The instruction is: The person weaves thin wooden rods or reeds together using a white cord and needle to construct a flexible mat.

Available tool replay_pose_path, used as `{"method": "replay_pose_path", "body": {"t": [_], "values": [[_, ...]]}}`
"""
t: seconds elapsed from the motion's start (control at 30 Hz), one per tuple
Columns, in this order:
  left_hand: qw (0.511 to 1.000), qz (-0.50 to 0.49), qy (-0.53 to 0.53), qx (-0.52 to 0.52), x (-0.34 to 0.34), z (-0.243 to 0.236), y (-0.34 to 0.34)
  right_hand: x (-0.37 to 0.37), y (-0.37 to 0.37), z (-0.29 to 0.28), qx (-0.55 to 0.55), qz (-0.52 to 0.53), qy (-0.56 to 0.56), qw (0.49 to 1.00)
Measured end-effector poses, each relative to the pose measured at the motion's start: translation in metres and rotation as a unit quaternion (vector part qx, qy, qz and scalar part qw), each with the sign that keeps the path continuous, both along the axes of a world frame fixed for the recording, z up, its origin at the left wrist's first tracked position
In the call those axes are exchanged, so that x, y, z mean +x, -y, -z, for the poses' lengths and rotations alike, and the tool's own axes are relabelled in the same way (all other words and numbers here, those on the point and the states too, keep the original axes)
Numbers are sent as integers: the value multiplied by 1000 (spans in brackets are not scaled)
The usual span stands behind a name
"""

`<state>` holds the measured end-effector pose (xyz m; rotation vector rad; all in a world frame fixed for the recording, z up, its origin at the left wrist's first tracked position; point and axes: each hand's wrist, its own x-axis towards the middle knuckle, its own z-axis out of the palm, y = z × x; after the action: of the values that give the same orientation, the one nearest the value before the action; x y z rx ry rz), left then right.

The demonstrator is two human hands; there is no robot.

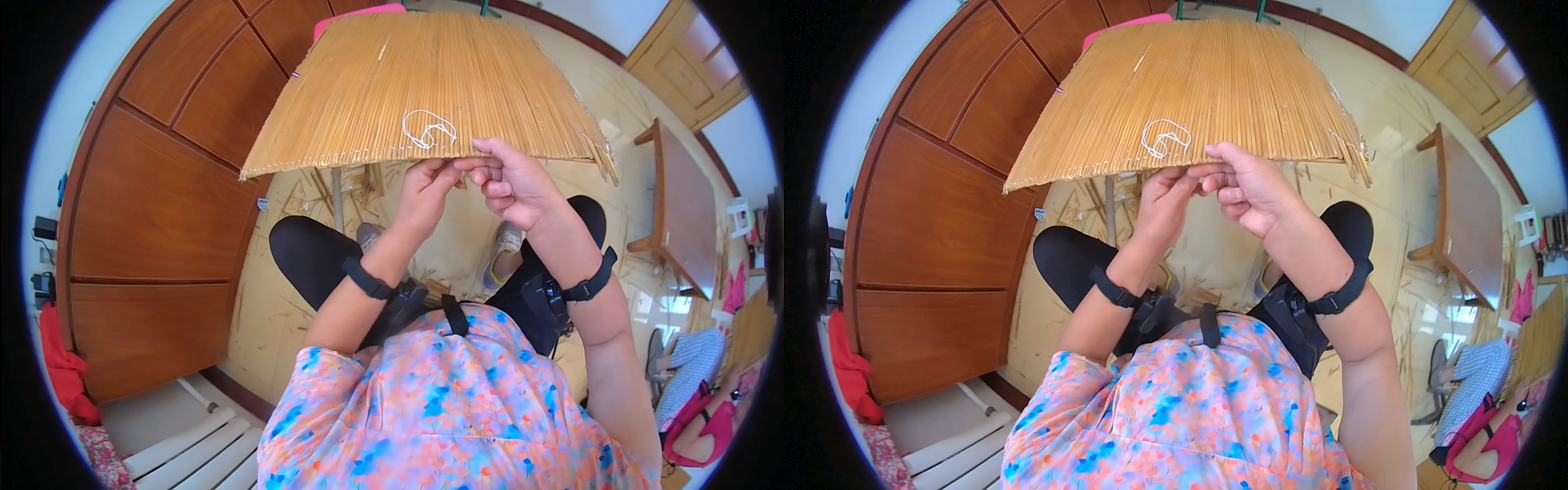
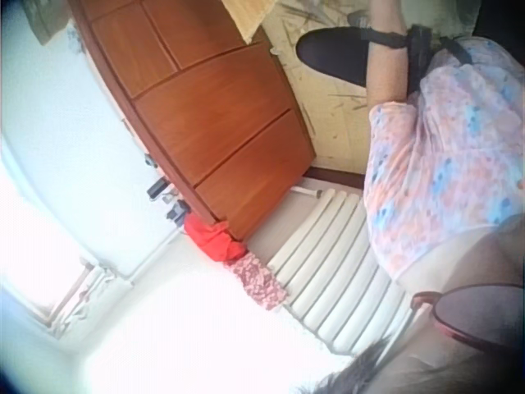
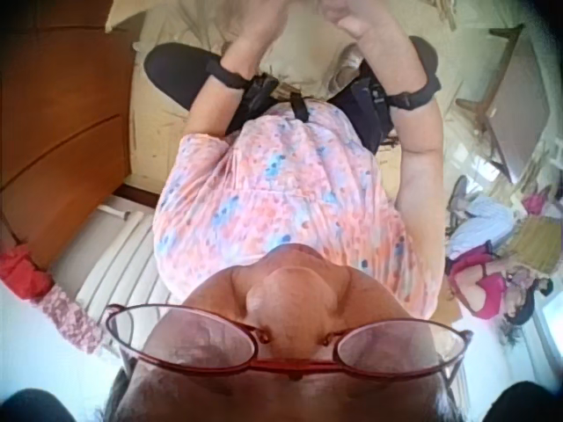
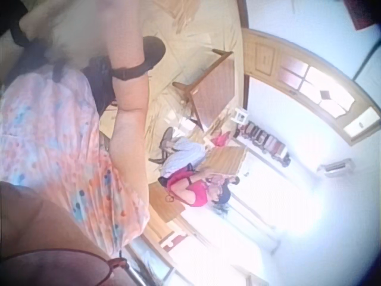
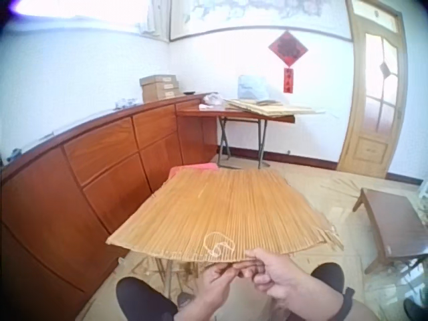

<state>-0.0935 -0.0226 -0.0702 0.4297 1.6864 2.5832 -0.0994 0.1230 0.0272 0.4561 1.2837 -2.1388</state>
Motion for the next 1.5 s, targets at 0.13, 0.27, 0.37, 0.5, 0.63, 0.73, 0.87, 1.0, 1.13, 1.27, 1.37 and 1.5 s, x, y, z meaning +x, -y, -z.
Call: {"method": "replay_pose_path", "body": {"t": [0.13,0.27,0.37,0.5,0.63,0.73,0.87,1.0,1.13,1.27,1.37,1.5], "values": [[990,20,-44,135,-17,-8,-3,-9,4,-18,-1,-14,-29,999],[990,2,-97,99,-25,-29,0,-12,7,-39,-19,-30,-19,999],[990,-16,-108,88,-28,-36,-4,-14,9,-43,-41,-27,-26,998],[970,-134,-194,-62,-19,-52,-2,-18,12,-49,-81,-5,-13,997],[941,-158,-240,-176,-9,-36,-1,-20,10,-46,-58,-2,15,998],[905,-156,-306,-251,21,8,-14,-28,3,-72,-97,11,-56,994],[883,-244,-271,-295,26,8,34,-33,17,-81,-131,-26,-60,989],[843,-349,-244,-329,41,-39,80,-22,6,-64,-123,-18,-54,991],[834,-415,-276,-237,58,-73,100,-12,10,-46,-110,-8,-31,993],[895,-312,-317,-25,64,-86,107,-2,11,-26,-97,-2,-27,995],[945,-93,-243,199,59,-84,104,4,13,-15,-89,11,-19,996],[963,24,-115,242,68,-90,80,11,13,3,-97,2,-20,995]]}}
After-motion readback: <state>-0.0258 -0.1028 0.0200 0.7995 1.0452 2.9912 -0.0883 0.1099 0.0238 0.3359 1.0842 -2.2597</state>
